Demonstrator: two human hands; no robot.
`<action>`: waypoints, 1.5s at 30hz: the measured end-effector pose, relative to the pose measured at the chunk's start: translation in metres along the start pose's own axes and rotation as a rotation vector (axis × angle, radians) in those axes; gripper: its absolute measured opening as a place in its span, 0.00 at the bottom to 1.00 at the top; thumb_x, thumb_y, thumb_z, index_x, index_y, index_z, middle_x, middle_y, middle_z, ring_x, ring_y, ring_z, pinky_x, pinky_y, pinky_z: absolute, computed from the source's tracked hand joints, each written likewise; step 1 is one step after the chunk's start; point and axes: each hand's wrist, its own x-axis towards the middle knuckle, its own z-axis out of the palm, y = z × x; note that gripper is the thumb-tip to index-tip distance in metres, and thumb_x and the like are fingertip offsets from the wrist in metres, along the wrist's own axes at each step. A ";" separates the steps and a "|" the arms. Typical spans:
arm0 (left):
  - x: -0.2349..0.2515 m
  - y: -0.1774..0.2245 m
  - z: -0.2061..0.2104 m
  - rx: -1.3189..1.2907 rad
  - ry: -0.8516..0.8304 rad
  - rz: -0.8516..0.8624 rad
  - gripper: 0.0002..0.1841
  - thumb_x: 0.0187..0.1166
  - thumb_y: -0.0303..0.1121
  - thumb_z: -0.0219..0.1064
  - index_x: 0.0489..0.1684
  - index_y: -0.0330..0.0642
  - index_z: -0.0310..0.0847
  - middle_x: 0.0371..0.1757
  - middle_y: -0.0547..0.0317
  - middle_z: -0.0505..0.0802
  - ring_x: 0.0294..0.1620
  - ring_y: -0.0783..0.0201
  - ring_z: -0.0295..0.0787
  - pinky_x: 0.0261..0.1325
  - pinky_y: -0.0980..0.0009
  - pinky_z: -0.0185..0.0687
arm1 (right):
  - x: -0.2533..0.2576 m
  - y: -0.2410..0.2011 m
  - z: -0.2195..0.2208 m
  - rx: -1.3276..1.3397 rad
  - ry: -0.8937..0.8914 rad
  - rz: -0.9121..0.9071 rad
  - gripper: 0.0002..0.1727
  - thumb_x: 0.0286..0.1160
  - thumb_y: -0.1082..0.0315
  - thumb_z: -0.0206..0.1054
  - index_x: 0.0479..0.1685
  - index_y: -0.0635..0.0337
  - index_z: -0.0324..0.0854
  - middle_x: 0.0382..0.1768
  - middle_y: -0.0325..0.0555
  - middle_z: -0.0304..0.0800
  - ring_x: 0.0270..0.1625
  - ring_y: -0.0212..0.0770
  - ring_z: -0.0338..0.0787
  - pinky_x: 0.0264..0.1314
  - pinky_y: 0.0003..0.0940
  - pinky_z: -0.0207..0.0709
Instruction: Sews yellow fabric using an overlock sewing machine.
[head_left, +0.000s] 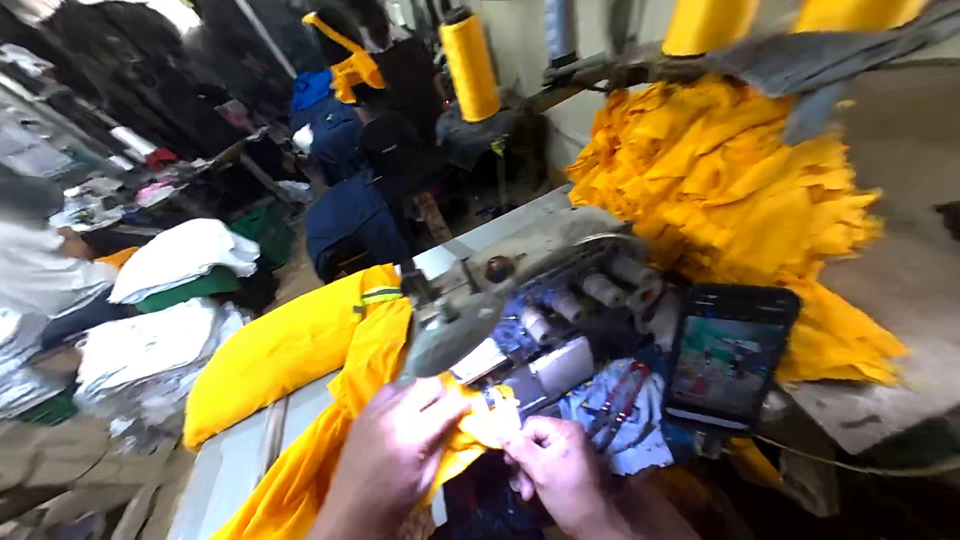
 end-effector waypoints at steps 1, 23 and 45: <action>0.000 0.000 -0.007 -0.015 -0.020 -0.007 0.14 0.83 0.41 0.57 0.41 0.58 0.93 0.36 0.60 0.90 0.36 0.59 0.89 0.35 0.57 0.84 | -0.001 -0.004 -0.005 0.004 -0.009 -0.036 0.18 0.77 0.57 0.72 0.20 0.57 0.82 0.17 0.34 0.85 0.15 0.27 0.81 0.18 0.25 0.79; -0.063 -0.005 -0.035 -0.044 -0.076 -0.564 0.08 0.74 0.27 0.70 0.47 0.42 0.91 0.49 0.50 0.93 0.55 0.47 0.90 0.59 0.38 0.81 | 0.036 -0.073 -0.009 -0.177 -0.586 0.087 0.12 0.77 0.60 0.75 0.42 0.60 0.87 0.29 0.41 0.91 0.25 0.33 0.89 0.31 0.28 0.86; 0.017 -0.028 -0.025 -0.094 -0.251 -0.034 0.05 0.76 0.36 0.71 0.33 0.50 0.91 0.49 0.66 0.93 0.44 0.64 0.91 0.43 0.55 0.88 | 0.026 -0.059 -0.023 0.009 -0.674 0.157 0.17 0.90 0.56 0.57 0.39 0.59 0.83 0.26 0.42 0.92 0.26 0.38 0.93 0.36 0.36 0.91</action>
